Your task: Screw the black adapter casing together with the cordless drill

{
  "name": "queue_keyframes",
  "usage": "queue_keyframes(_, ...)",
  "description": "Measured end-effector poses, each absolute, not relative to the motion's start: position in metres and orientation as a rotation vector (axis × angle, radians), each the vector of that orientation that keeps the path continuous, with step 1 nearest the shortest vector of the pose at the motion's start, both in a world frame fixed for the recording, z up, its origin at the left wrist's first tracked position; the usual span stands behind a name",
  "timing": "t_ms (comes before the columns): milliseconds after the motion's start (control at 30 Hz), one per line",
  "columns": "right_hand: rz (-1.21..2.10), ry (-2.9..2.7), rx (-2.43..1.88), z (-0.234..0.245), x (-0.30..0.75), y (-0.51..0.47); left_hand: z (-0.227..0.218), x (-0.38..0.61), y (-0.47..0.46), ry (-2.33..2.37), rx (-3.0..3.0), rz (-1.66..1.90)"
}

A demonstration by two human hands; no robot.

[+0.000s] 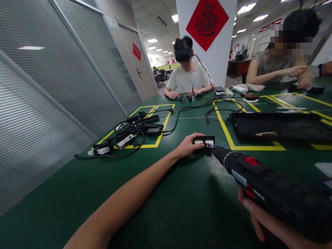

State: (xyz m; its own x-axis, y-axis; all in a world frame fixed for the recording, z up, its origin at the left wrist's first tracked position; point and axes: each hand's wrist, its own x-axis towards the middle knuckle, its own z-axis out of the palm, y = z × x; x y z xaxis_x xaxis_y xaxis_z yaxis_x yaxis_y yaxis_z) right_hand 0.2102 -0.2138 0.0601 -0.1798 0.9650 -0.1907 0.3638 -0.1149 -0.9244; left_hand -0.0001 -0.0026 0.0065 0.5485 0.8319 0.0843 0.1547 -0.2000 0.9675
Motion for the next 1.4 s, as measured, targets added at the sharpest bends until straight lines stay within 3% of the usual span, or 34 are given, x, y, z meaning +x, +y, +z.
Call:
queue_keyframes(267, 1.258, -1.59, -1.656, 0.064, 0.211, -0.214, 0.009, 0.001, -0.003, 0.826, 1.684, 0.783)
queue_keyframes(567, 1.377, -1.527, -1.56, 0.088, 0.207, -0.213, 0.007, 0.001, -0.003, 0.83, 1.71, 0.796)
queue_keyframes(933, 1.168, -1.584, -1.641, 0.049, 0.207, -0.216, 0.005, 0.0, -0.002, 0.828, 1.69, 0.788)
queue_keyframes(1400, 1.271, -1.774, -1.463, 0.061, 0.221, -0.21, 0.003, 0.0, -0.001, 0.839, 1.702, 0.813)
